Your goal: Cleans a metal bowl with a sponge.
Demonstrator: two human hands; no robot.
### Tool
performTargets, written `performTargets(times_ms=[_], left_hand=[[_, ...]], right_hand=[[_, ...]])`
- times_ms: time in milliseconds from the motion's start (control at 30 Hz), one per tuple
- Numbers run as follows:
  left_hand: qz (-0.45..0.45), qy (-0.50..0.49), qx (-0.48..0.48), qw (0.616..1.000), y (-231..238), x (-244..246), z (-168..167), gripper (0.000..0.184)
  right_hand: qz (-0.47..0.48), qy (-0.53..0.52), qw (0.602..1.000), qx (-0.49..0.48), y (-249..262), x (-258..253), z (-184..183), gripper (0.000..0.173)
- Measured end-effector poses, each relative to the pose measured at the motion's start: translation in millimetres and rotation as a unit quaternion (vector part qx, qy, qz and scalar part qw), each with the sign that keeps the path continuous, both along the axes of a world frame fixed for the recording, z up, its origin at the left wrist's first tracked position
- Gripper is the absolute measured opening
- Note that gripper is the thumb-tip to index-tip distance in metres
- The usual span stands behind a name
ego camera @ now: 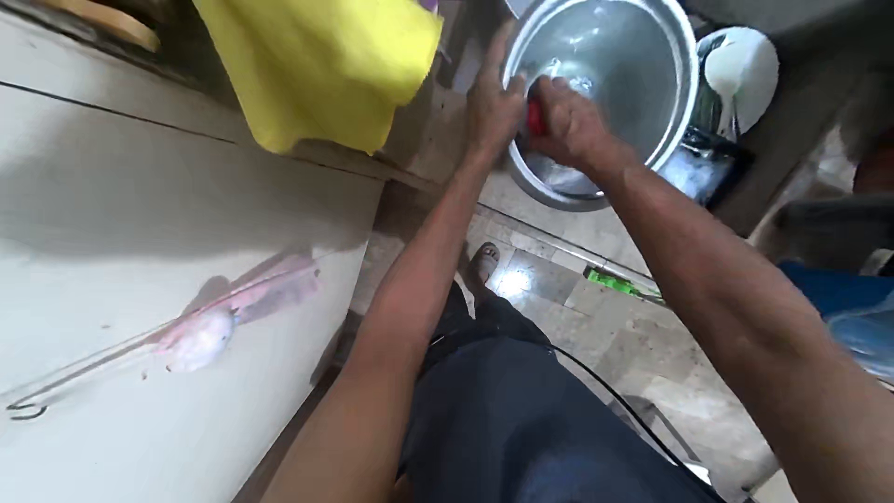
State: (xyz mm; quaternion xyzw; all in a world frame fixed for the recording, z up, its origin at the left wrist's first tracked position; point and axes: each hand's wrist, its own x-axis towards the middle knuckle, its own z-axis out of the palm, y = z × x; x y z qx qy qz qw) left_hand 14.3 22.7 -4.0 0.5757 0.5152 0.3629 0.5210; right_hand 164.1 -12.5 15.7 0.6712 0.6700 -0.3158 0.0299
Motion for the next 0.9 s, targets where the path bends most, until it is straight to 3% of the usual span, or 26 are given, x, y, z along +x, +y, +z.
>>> performTargets(times_ms=[133,200,300,400,500,567,700,800,900], left_hand=[[-0.007,0.002,-0.020,1.000,-5.2,-1.5,3.6,0.059],[0.003,-0.017,-0.004,1.000,-5.1,-1.1,2.8,0.058],[0.013,-0.052,0.021,0.998,-9.4,-1.0,-2.3,0.057],[0.011,-0.065,0.038,0.997,-10.6,-1.3,-5.4,0.057],[0.004,-0.042,0.009,0.999,-11.9,-3.7,0.8,0.059],[0.009,-0.041,0.010,0.999,-11.0,-2.7,1.2,0.059],[0.010,-0.050,0.023,0.998,-13.2,-2.7,-4.3,0.057],[-0.001,-0.050,0.027,0.998,-11.4,-2.4,-4.3,0.057],[-0.007,-0.039,0.020,0.999,-12.2,-3.7,-1.5,0.058]], right_hand=[[-0.124,-0.099,0.986,-0.048,11.1,28.7,18.9,0.088],[-0.119,-0.136,0.980,-0.080,-12.8,33.7,25.5,0.085],[-0.079,-0.110,0.986,-0.095,-35.6,-0.3,20.8,0.072],[-0.107,-0.068,0.991,-0.040,-1.0,-9.6,8.6,0.068],[-0.171,-0.119,0.977,-0.048,13.8,23.0,19.4,0.079],[-0.166,-0.158,0.970,-0.082,-7.6,31.9,29.2,0.083],[-0.068,-0.115,0.988,-0.076,-40.4,-19.6,19.3,0.062],[-0.100,-0.083,0.991,-0.031,-1.6,-34.4,8.3,0.057],[-0.191,-0.119,0.974,-0.027,20.9,-11.3,15.5,0.071]])
